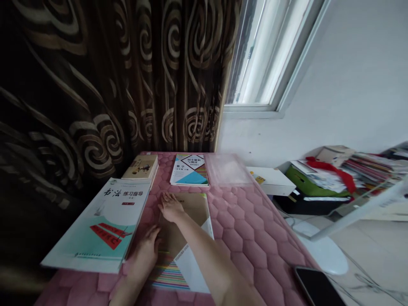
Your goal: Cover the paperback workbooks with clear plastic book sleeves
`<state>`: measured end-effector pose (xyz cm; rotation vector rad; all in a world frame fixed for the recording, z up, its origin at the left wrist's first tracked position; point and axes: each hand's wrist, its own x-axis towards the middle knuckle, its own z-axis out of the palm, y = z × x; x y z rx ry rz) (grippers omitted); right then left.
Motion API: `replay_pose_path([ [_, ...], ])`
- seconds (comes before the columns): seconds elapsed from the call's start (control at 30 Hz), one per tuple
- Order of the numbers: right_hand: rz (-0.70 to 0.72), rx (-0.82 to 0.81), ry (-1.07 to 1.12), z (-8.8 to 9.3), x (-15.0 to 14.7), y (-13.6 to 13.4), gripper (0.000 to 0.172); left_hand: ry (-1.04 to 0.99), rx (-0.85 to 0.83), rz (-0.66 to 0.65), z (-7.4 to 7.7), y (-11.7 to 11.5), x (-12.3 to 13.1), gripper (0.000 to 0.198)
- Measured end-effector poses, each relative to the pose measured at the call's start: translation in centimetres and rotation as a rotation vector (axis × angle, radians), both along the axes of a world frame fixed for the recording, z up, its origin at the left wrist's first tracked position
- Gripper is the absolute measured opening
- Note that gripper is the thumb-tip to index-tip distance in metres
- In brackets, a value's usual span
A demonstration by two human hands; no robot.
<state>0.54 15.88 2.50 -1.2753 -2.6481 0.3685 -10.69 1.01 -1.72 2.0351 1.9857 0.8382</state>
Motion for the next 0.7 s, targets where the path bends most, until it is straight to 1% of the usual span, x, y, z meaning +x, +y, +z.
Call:
replay_pose_path([
  [0.1,0.007,0.009,0.006,-0.2,-0.2,-0.6,0.055,0.060,-0.024,0.009,0.0,-0.2,0.3,0.045],
  [0.17,0.053,0.015,0.032,-0.6,0.0,-2.1,0.055,0.101,-0.032,0.012,0.1,-0.2,0.5,0.046],
  [0.27,0.165,0.013,0.102,-1.2,0.9,-4.9,0.057,0.163,-0.038,0.015,0.4,-0.3,0.6,0.046],
  [0.33,0.212,0.006,0.131,-1.5,1.6,-6.0,0.058,0.223,-0.044,0.024,0.6,-0.4,0.7,0.049],
  [0.37,0.222,0.005,0.130,-1.6,1.9,-6.0,0.059,0.263,-0.045,0.029,0.7,-0.4,0.8,0.051],
  [0.4,0.220,0.006,0.120,-1.6,2.1,-5.6,0.059,0.308,-0.043,0.032,0.7,-0.5,0.9,0.053],
  [0.47,0.190,0.014,0.084,-1.4,2.0,-3.8,0.059,0.402,-0.039,0.030,0.8,-0.7,1.0,0.057],
  [0.6,0.022,0.005,0.015,-0.5,0.3,0.6,0.059,0.547,-0.036,0.038,0.6,-0.8,1.3,0.061],
  [0.67,-0.046,-0.008,-0.006,-0.2,-0.7,1.6,0.061,0.587,-0.028,0.052,0.5,-0.7,1.3,0.061],
  [0.7,-0.052,-0.013,-0.011,-0.1,-1.0,1.6,0.063,0.600,-0.027,0.054,0.6,-0.7,1.3,0.061],
])
